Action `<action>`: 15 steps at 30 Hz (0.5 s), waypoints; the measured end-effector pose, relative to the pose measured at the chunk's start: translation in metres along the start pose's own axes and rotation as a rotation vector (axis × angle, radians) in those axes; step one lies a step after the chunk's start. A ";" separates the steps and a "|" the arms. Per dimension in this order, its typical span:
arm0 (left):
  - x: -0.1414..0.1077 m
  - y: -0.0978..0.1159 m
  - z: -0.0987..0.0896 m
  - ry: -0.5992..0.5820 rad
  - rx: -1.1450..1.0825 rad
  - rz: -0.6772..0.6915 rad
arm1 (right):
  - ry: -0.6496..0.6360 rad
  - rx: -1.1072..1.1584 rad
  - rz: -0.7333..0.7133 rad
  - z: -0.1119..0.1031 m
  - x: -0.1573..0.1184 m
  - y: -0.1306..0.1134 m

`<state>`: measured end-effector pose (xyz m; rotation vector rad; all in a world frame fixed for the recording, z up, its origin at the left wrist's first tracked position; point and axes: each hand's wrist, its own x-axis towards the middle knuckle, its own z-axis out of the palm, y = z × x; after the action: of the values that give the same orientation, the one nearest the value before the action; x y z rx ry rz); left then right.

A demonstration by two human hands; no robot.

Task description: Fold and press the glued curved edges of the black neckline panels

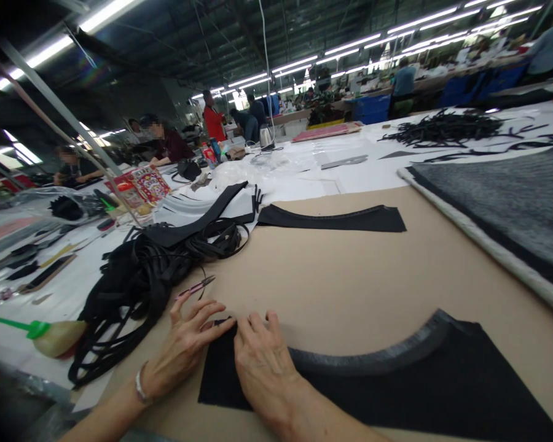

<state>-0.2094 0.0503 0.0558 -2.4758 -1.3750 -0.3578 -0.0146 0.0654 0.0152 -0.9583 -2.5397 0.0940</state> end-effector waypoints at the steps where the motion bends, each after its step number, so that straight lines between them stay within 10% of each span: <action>1: 0.000 0.001 0.000 -0.004 -0.004 -0.022 | -0.006 0.008 0.002 0.000 0.000 0.000; 11: -0.006 0.020 0.000 -0.092 -0.153 -0.362 | -0.180 0.158 0.097 -0.024 0.010 0.006; 15: -0.003 0.022 0.002 -0.115 -0.284 -0.701 | -0.160 0.212 0.198 -0.027 0.015 0.005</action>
<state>-0.1923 0.0374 0.0504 -2.1504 -2.3663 -0.5927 -0.0110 0.0765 0.0438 -1.1516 -2.5046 0.5069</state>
